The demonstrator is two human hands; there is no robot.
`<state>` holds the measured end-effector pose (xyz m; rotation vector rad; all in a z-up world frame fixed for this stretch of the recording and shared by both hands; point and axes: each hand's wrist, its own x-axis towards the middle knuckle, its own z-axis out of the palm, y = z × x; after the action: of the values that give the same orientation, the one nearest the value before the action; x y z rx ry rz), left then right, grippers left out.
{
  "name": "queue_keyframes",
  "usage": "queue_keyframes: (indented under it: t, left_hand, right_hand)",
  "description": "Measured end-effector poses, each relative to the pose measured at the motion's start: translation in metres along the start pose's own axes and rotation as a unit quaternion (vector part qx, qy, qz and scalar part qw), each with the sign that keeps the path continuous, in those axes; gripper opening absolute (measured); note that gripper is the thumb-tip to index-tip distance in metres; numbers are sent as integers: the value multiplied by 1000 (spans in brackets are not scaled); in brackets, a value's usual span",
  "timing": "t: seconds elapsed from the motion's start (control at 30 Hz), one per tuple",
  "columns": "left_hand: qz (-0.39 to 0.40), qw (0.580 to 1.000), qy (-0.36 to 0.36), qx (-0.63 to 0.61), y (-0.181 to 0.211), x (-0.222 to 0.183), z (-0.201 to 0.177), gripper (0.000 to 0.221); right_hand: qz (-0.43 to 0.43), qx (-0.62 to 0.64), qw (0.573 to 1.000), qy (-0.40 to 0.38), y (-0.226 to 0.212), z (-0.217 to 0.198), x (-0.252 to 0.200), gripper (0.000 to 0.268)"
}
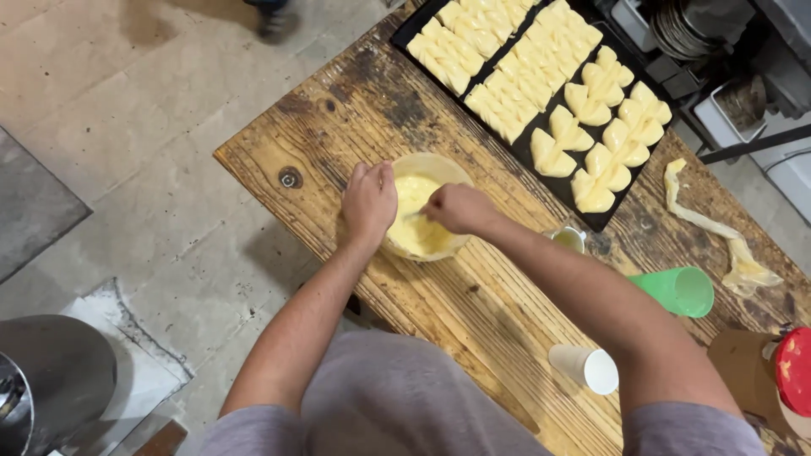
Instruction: Whisking a yellow liquid in a bowl on a wooden workbench in a bakery
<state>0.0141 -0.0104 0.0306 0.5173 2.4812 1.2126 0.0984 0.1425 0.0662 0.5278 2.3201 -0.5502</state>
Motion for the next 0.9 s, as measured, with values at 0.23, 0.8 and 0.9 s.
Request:
queue_keyframes:
  t: [0.23,0.8,0.9]
  left_hand:
    - [-22,1000,1,5,-29,18,29,46]
    - [-44,999,-27,12,-27,20,34,42]
    - [-27,999,9,37,-27,17,36,39]
  right_hand:
    - [38,-72,995,51,-2,18,2,32]
    - [98,-185,970,125,1,12,7,33]
    - [25,-152,976,154,-1,25,14,31]
